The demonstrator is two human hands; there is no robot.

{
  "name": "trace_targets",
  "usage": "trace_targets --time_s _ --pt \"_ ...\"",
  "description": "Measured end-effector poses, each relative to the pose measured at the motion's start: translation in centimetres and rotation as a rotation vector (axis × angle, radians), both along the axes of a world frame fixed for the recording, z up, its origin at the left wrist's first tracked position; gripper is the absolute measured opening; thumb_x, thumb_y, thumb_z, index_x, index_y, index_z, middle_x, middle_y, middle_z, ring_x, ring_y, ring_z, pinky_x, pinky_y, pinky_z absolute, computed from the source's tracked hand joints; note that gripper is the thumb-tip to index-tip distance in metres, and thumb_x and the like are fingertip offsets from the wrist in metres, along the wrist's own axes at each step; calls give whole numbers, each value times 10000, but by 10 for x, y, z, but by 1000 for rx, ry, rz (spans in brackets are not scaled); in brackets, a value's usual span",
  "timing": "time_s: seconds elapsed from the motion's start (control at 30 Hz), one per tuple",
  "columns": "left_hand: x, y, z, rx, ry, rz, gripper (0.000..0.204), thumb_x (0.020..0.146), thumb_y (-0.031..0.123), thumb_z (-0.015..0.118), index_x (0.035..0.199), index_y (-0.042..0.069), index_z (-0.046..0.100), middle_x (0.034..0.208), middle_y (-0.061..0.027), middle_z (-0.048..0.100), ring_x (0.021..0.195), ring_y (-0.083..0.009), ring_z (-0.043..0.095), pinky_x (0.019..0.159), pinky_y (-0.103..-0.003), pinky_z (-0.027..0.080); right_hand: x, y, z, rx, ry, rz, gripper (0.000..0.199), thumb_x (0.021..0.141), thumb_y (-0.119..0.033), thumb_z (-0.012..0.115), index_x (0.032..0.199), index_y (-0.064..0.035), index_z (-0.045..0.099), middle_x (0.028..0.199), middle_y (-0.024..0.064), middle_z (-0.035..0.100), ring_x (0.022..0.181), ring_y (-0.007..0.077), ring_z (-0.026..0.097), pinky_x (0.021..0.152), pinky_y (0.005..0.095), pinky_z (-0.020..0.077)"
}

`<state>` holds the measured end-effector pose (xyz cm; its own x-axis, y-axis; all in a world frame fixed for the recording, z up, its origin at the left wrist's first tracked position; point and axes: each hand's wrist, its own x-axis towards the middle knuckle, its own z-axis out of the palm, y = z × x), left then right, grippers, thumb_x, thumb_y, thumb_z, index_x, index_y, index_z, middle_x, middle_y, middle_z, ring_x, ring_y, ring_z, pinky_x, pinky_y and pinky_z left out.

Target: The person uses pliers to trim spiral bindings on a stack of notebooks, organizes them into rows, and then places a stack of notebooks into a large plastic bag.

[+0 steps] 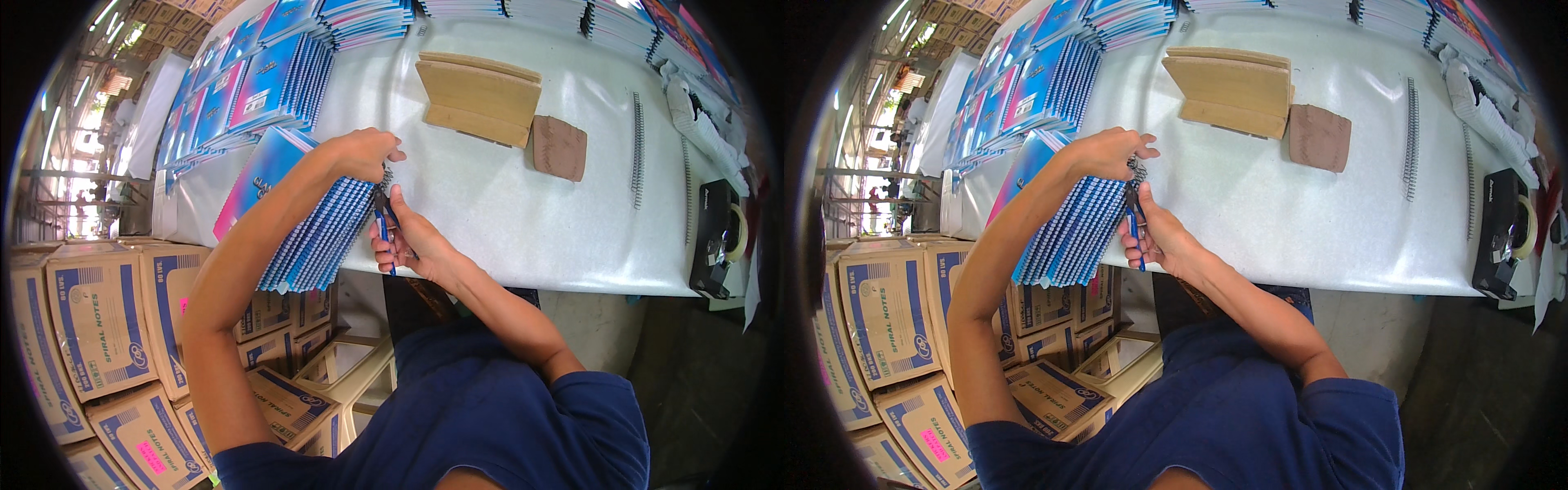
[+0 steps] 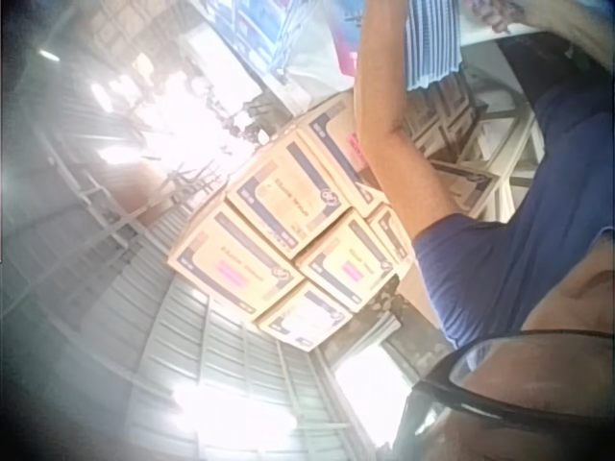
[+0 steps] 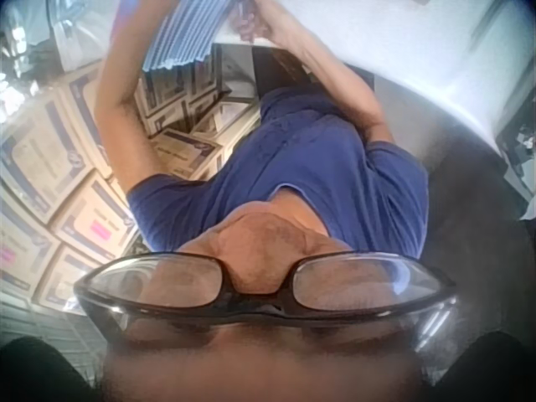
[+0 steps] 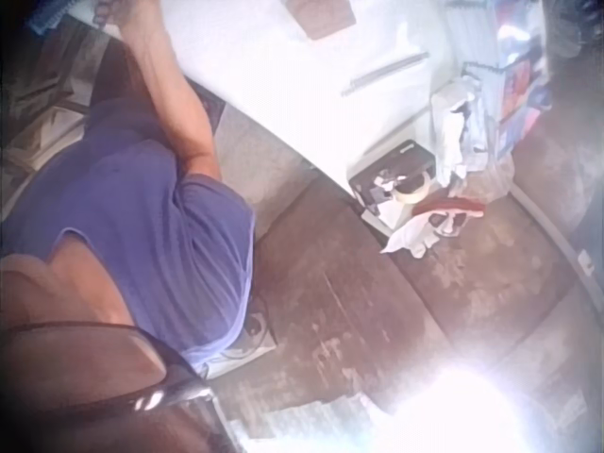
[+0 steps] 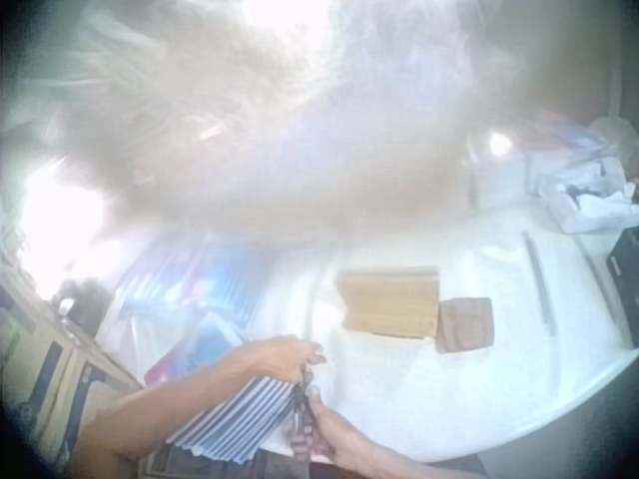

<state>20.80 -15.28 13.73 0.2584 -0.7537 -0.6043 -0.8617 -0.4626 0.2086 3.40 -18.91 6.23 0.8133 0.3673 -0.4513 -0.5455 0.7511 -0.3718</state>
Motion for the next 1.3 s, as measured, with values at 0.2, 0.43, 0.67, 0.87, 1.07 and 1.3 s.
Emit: trace_targets --time_s 0.2,0.43,0.67,0.87,1.07,1.3 --pt "-3 -1 1 -25 -42 -50 561 637 -75 567 1190 -1 629 1160 -227 633 1060 -379 615 903 -385 507 1 -2 8 5 53 2 718 892 -750 274 742 -76 472 573 -17 324 476 119 287 455 260 275" --pt "-4 3 -7 -58 -65 -25 574 627 -72 591 1196 -11 620 1213 -230 591 1055 -381 619 891 -394 512 -6 -4 10 -101 72 3 763 901 -736 251 817 -46 564 660 61 525 580 187 527 574 342 500" --pt "-2 0 -4 -5 -38 19 639 581 -46 614 1218 -1 612 1371 -217 491 1081 -397 604 917 -405 499 1 -9 1 -33 38 54 787 907 -726 236 843 -20 578 726 99 585 660 221 595 681 394 549" --pt "-4 3 -3 -64 -44 29 622 623 -98 534 1244 -77 548 1170 -236 626 1066 -384 617 898 -398 512 1 -10 0 -50 39 62 786 905 -731 234 839 -27 576 723 94 585 652 221 594 667 393 550" --pt "-2 4 -5 -50 -57 0 672 614 -92 528 1283 -41 538 1159 -252 625 1056 -392 618 897 -406 510 0 -10 2 -75 48 71 774 904 -731 242 835 -37 577 717 90 587 650 220 598 660 394 553" --pt "-2 3 -7 -14 -75 -40 700 587 -24 578 1283 40 575 1453 -236 376 1066 -424 599 917 -430 490 1 -9 -1 -76 41 74 777 902 -734 247 828 -35 577 717 93 594 654 222 610 666 395 555"
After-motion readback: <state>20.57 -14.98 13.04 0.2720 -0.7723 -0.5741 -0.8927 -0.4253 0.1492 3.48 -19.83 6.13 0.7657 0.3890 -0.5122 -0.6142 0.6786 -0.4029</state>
